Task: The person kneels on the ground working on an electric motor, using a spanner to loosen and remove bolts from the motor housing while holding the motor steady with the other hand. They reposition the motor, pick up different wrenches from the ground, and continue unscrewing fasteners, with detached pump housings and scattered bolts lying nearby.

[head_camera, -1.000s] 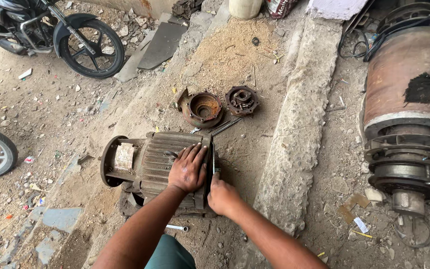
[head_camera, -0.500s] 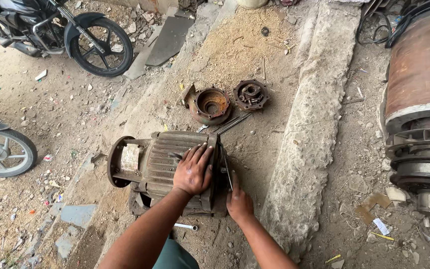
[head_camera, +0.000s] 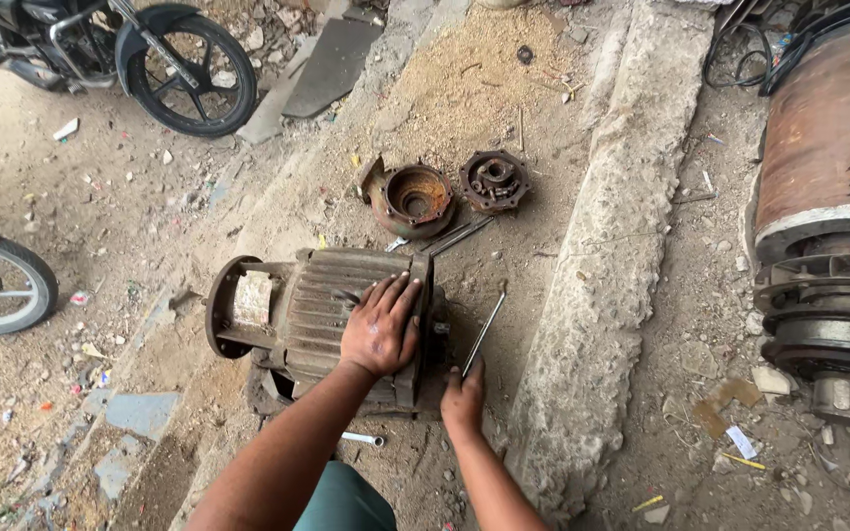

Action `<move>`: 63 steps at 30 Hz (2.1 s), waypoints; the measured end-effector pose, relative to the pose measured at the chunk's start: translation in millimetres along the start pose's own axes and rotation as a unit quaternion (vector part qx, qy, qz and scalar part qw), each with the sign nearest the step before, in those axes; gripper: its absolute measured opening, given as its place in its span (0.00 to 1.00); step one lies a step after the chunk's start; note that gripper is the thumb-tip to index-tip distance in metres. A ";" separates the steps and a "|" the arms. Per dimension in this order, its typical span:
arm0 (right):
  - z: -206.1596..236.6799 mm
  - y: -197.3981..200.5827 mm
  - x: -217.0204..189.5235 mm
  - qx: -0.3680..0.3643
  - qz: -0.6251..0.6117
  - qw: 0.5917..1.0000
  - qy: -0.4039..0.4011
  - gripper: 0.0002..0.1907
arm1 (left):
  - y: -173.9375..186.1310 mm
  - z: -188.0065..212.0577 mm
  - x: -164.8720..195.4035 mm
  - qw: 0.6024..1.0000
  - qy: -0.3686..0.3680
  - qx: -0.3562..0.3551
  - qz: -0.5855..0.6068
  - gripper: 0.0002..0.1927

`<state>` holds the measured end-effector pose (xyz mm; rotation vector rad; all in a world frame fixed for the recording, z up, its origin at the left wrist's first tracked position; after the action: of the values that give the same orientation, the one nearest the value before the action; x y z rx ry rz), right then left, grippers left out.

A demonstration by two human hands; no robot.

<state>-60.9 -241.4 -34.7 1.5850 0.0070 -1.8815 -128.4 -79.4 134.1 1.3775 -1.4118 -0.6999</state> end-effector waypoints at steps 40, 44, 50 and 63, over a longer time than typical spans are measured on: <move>-17.4 -11.7 30.1 -0.026 0.249 0.968 0.013 0.39 | -6.2 6.2 2.8 1.000 -0.008 -0.016 -0.019 0.32; -20.3 31.5 9.8 -0.075 0.255 0.956 -0.120 0.29 | -5.7 11.0 1.9 1.000 0.005 -0.013 -0.012 0.32; -53.1 85.6 -97.9 -0.277 0.324 0.900 -0.090 0.25 | 2.7 17.4 -0.7 1.000 -0.007 -0.013 -0.012 0.32; -103.1 80.5 -222.2 -0.362 0.382 0.843 -0.113 0.15 | 8.4 23.6 4.3 1.000 -0.010 0.001 -0.010 0.31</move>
<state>76.9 -155.4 165.5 0.6707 -0.0140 -1.1853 -152.6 -87.5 135.0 1.3912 -1.4169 -0.7262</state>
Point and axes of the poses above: each hand's wrist, its own z-axis away from the middle knuckle, its own y-axis out of the back of the hand, x = y × z, the point moved 4 cm from there along -z, towards the middle knuckle, and after that the axes turned 15 degrees about -y, right-handed, at the moved point
